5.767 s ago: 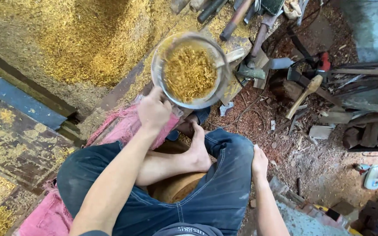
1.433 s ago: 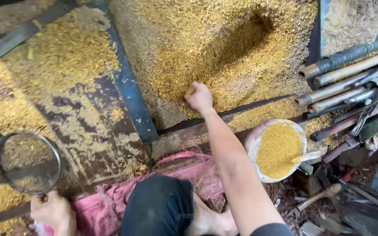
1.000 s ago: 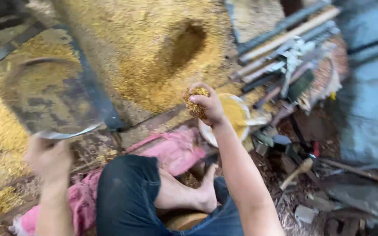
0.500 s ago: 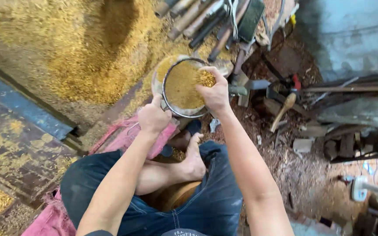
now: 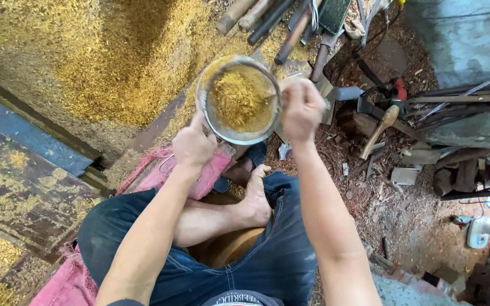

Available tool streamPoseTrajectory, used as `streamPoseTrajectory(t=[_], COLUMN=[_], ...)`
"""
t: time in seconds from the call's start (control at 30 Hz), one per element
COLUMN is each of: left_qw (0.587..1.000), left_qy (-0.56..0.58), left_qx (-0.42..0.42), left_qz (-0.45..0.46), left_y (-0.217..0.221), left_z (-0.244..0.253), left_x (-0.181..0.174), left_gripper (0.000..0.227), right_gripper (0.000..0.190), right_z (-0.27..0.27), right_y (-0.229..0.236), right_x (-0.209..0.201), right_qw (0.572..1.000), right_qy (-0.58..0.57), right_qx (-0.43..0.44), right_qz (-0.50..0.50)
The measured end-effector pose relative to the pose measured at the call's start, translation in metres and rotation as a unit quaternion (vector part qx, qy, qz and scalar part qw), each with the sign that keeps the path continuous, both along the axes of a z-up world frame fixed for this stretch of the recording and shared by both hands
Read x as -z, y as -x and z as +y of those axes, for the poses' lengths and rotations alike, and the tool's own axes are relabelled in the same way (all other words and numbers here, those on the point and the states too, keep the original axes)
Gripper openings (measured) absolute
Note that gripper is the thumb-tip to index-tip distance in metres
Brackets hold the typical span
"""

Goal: Mixing wood shavings with adhesive in a bowl to create wood filler.

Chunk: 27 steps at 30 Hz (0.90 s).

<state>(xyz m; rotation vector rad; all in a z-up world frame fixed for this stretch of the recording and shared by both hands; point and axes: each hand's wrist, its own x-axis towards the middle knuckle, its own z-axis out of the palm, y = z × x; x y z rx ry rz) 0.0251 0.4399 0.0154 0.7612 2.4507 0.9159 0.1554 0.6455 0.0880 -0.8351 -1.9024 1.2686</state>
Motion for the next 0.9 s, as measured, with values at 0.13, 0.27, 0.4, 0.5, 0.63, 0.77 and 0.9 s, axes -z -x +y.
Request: streamPoseTrajectory(t=[0.13,0.27,0.4,0.5,0.63,0.77,0.9], left_qw=[0.999,1.0,0.998,0.999,0.997,0.997,0.999], left_qy=[0.0,-0.028,-0.05,-0.013,-0.043,-0.035,-0.049], left_qx=[0.004,-0.001,-0.037,-0.001,-0.032,-0.06,-0.021], left_qz=[0.039,0.001,0.023,-0.051,-0.047,-0.047,-0.008], left_y=[0.001,0.0,0.001,-0.003,-0.005,0.004,-0.002], left_z=[-0.001,-0.001,0.0,0.0,-0.002,0.002,0.001], left_x=[0.01,0.0,0.0,-0.022,-0.015,-0.006,-0.014], left_gripper=[0.046,0.041,0.023,0.054,0.045,0.038,0.045], right_gripper=[0.036,0.048,0.033,0.068,0.051,0.043,0.041], right_z=[0.012,0.027,-0.02,-0.055,-0.074,-0.072,-0.072], right_y=[-0.068,-0.189,-0.261,-0.292,-0.319,-0.291,-0.293], right_x=[0.002,0.045,0.055,0.071,0.105,0.085,0.086], right_qw=[0.988,0.95,0.865,0.791,0.836,0.844,0.848], right_qy=[0.032,-0.04,0.081,0.232,0.289,0.229,0.223], right_qx=[0.149,0.257,0.304,0.266,0.287,0.272,0.274], right_qz=[0.006,-0.173,-0.391,-0.5,-0.369,-0.4,-0.395])
